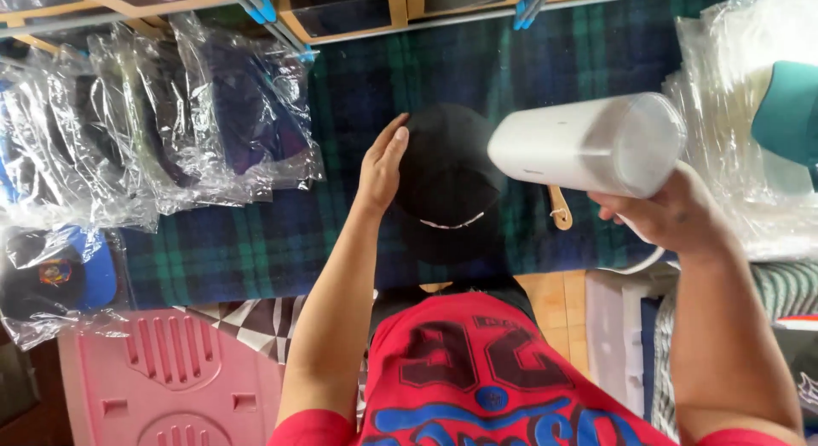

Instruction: A person is cleaning and restoring a black baseball cap by brushing it thoroughly with a wooden-handled brush and then using a handheld steamer to treat the fabric.

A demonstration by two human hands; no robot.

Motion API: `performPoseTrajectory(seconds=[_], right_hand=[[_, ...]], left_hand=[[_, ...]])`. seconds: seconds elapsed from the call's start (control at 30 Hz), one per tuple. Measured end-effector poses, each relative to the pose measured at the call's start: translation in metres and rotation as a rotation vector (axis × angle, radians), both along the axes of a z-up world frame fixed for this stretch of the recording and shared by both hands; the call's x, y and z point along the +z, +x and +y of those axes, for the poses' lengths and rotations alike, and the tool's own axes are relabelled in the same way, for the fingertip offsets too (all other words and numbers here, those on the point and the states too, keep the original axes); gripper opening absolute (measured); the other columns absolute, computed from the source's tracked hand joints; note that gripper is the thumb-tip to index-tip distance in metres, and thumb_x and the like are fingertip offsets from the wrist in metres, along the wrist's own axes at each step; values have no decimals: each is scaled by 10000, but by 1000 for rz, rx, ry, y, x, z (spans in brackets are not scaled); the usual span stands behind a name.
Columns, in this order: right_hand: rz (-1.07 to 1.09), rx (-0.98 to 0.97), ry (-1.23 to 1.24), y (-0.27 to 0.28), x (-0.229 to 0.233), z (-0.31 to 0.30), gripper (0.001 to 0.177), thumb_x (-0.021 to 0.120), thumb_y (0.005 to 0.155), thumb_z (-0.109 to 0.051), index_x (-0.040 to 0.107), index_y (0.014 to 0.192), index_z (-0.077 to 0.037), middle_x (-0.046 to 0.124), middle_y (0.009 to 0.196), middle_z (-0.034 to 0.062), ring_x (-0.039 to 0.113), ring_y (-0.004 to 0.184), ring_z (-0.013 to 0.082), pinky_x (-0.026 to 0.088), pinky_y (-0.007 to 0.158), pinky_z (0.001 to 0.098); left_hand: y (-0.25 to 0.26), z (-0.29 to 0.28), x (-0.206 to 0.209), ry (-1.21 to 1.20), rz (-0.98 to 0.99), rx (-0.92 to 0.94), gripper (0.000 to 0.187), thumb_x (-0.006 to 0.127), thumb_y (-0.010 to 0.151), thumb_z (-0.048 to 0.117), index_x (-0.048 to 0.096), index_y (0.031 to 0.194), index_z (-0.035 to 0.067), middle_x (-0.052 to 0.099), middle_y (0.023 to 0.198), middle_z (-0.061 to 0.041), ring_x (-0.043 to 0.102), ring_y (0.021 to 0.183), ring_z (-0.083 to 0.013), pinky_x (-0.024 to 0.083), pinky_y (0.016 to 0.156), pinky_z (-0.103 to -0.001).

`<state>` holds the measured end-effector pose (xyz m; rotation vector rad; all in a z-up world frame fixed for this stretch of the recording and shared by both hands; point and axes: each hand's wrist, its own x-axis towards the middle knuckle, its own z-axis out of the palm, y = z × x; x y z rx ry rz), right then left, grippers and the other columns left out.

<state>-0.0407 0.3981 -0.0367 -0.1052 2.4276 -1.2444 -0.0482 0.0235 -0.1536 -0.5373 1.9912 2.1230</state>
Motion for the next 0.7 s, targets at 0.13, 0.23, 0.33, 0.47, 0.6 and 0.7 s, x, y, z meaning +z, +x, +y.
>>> performPoseTrajectory(seconds=[0.13, 0.23, 0.33, 0.47, 0.6, 0.7], right_hand=[[229, 277, 66, -29, -10, -36, 210, 731, 837, -261, 707, 954, -87, 711, 728, 32, 675, 671, 155, 506, 600, 338], [230, 296, -44, -51, -3, -69, 237, 675, 968, -279, 667, 898, -53, 721, 747, 45, 753, 645, 173, 537, 580, 269], [436, 410, 132, -60, -1, -76, 370, 627, 1040, -317, 629, 1210, 12, 684, 987, 195, 693, 843, 343, 537, 698, 463], [368, 410, 136, -32, 8, -48, 372, 598, 1019, -337, 618, 1190, -7, 691, 1008, 181, 678, 913, 347, 526, 738, 454], [413, 282, 338, 7, -9, -19, 287, 663, 979, -323, 682, 1094, -60, 681, 1001, 178, 667, 881, 387, 493, 667, 482], [426, 268, 424, 4, 0, -43, 344, 688, 955, -390, 685, 1121, -89, 680, 995, 152, 655, 763, 373, 460, 574, 491]], left_hand=[[0, -1, -6, -71, -14, 0, 596, 523, 933, 522, 600, 1399, 159, 596, 1465, -108, 542, 1385, -267, 451, 1120, -345], [-4, -3, -21, -42, 46, 17, 542, 542, 959, 485, 622, 1379, 152, 626, 1428, -99, 558, 1362, -234, 442, 1117, -308], [-1, -6, -24, -26, -9, -11, 559, 555, 931, 522, 631, 1371, 186, 637, 1410, -98, 576, 1332, -237, 440, 1096, -298], [-3, -2, -38, 38, 24, 2, 553, 579, 933, 477, 632, 1370, 141, 664, 1365, -99, 604, 1284, -198, 460, 1077, -281], [-1, -1, -10, 42, -29, 28, 545, 555, 924, 478, 639, 1349, 148, 633, 1416, -98, 577, 1337, -245, 440, 1115, -325], [1, 0, -12, 54, 5, 31, 576, 555, 920, 492, 626, 1365, 133, 611, 1439, -110, 561, 1354, -267, 428, 1129, -344]])
